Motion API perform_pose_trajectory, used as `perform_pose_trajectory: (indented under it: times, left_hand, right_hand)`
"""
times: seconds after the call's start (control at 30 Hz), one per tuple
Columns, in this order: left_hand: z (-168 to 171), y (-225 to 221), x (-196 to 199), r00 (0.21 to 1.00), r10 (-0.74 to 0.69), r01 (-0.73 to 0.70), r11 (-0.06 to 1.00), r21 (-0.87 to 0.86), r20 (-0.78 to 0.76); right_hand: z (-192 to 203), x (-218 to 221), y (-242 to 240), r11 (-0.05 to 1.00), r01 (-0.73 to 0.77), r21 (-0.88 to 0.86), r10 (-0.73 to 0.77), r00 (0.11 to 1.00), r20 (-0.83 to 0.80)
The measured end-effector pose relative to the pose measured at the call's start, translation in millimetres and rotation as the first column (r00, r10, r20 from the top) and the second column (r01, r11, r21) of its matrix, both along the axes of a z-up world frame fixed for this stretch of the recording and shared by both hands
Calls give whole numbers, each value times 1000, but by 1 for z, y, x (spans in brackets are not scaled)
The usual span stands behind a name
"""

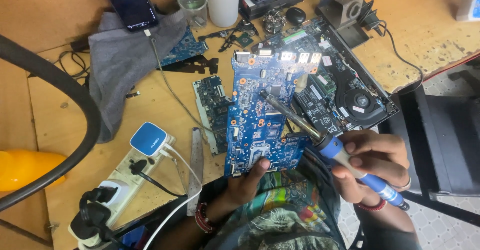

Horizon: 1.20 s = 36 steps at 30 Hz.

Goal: The person is using tweezers and a soldering iron to inspect and repair components on a laptop motherboard.

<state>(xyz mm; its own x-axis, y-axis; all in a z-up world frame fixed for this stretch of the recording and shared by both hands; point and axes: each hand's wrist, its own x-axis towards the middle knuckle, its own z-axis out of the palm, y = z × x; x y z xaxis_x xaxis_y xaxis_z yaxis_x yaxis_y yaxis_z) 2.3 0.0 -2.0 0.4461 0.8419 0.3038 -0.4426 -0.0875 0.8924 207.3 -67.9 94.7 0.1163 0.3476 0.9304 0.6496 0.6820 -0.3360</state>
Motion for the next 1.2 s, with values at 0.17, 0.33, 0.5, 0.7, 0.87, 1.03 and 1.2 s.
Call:
perform_pose_trajectory:
  times: [0.17,0.33,0.5,0.7,0.87,1.03,1.2]
  left_hand:
    - [-8,-1,0,1000,-10,9,1000,-21,-6]
    - [-15,-2,-1,998,41,-41,999,-10,-42]
    - [-17,-2,0,992,114,-106,986,126,-52]
    - [-12,-2,0,997,75,-72,996,55,-36]
    - [-7,-1,0,999,31,-31,1000,7,-14]
    - [-2,-1,-1,1000,7,-7,1000,-3,-16]
    - [1,-1,-1,999,-31,31,999,-16,11]
  right_hand:
    - [3,-3,-1,1000,9,-22,-9,1000,-5]
    - [1,-1,1,999,36,6,-36,999,9]
    - [3,-3,2,1000,29,6,-29,1000,-9]
    - [3,-1,-3,999,10,-32,-10,1000,3]
    - [1,-1,-2,1000,7,-29,-7,1000,-1]
    - [3,-5,1,1000,23,-2,-23,999,-25]
    - [2,-4,-1,1000,23,-7,-23,999,-30]
